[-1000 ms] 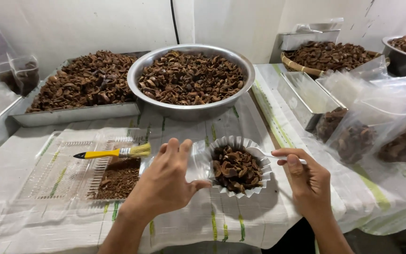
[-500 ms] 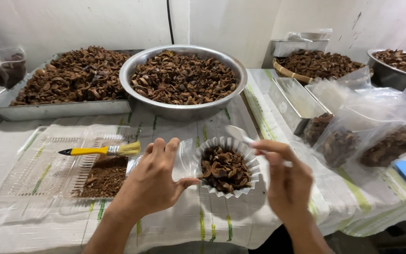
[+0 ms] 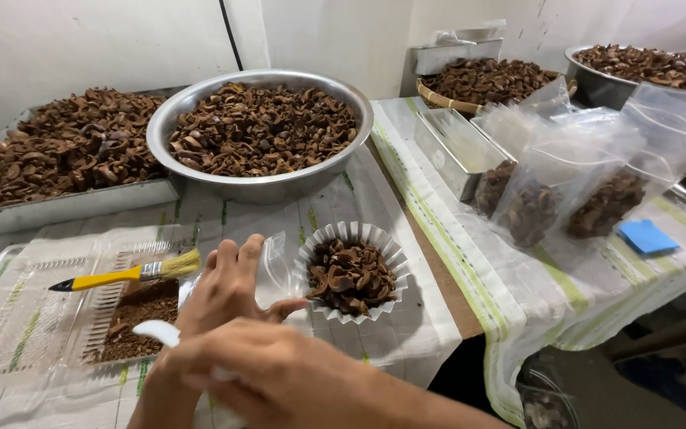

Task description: The person is manually bagging dried star anise by scooping them into a paper liner and then into small plastic bags.

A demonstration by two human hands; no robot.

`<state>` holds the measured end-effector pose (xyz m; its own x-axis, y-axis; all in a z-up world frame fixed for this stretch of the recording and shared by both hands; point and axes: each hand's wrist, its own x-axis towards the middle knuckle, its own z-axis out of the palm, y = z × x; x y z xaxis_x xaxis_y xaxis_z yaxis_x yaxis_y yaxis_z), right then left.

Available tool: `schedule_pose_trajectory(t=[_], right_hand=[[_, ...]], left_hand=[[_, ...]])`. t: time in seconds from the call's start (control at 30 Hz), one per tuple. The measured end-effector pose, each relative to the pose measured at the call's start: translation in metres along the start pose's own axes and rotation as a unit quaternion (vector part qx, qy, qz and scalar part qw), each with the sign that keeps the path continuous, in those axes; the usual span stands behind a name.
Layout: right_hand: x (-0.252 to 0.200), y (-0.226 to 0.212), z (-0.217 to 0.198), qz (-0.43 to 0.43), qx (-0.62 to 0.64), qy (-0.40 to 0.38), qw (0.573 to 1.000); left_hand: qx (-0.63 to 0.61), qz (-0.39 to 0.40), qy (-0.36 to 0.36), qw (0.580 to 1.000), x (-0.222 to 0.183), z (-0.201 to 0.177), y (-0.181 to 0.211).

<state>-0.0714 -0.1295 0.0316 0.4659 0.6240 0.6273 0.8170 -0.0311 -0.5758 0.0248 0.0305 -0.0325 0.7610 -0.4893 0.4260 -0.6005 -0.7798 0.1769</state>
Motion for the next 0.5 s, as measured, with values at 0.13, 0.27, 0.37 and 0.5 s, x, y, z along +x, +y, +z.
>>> schedule_pose_trajectory(t=[0.13, 0.27, 0.37, 0.5], right_hand=[[-0.013, 0.025, -0.033, 0.009, -0.080, 0.134, 0.988], [-0.045, 0.042, -0.093, 0.044, -0.035, 0.322, 0.945], [-0.064, 0.038, -0.119, 0.078, -0.059, 0.374, 0.922], [-0.092, 0.055, -0.120, 0.136, -0.124, 0.391, 0.902]], left_hand=[[-0.039, 0.076, 0.022, 0.996, 0.001, -0.020, 0.017], [-0.023, -0.049, -0.046, 0.997, 0.007, -0.031, 0.032], [-0.020, -0.030, -0.027, 0.999, 0.007, -0.031, 0.034], [-0.025, -0.042, -0.046, 0.998, 0.011, -0.029, 0.036]])
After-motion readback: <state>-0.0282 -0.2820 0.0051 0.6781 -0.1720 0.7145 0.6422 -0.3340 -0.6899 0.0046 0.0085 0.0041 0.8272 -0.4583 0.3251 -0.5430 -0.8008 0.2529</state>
